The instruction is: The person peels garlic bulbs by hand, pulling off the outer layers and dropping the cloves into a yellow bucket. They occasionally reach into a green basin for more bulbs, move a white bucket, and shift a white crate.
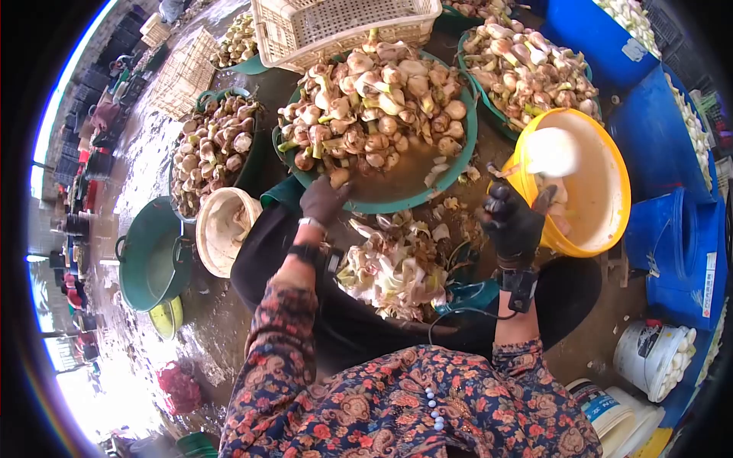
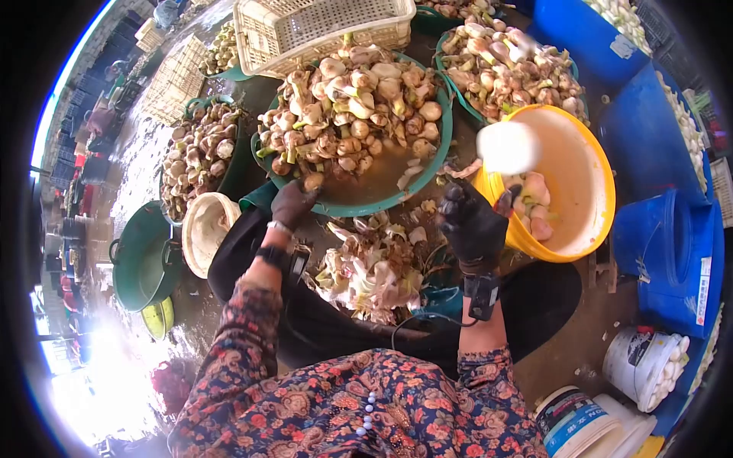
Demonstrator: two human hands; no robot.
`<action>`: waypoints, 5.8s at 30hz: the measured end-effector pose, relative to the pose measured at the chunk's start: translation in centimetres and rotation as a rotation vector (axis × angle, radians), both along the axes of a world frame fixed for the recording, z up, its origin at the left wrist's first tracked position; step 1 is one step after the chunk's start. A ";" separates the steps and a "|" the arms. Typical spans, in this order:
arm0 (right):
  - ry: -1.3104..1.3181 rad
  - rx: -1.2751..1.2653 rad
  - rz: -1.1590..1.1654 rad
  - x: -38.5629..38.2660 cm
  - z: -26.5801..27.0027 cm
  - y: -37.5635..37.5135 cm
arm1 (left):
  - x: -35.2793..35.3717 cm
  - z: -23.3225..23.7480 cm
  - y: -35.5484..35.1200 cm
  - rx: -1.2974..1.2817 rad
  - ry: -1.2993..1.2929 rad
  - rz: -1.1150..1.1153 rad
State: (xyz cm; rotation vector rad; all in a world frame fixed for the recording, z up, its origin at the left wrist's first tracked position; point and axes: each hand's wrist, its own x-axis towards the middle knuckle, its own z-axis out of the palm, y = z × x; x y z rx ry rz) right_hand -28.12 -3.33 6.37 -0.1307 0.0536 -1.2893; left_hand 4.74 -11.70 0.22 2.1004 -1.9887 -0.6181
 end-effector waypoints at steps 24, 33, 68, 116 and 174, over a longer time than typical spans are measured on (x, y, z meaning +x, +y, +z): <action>1.886 -0.188 -0.216 9.1 -6.2 2.4 | -8.1 7.0 8.8 -0.093 0.201 -0.486; 1.232 0.013 0.126 7.8 -6.8 3.4 | -5.6 4.4 8.1 0.034 0.549 -0.557; 1.603 -0.416 -0.368 7.5 -11.9 3.6 | -4.6 2.5 12.5 0.308 1.191 -0.089; 0.637 0.342 0.028 3.6 -7.1 -0.5 | -7.0 -7.9 -7.0 -0.110 0.280 0.243; 1.822 -0.730 -0.326 8.2 -5.2 3.0 | -4.9 1.0 10.5 0.103 0.913 -0.141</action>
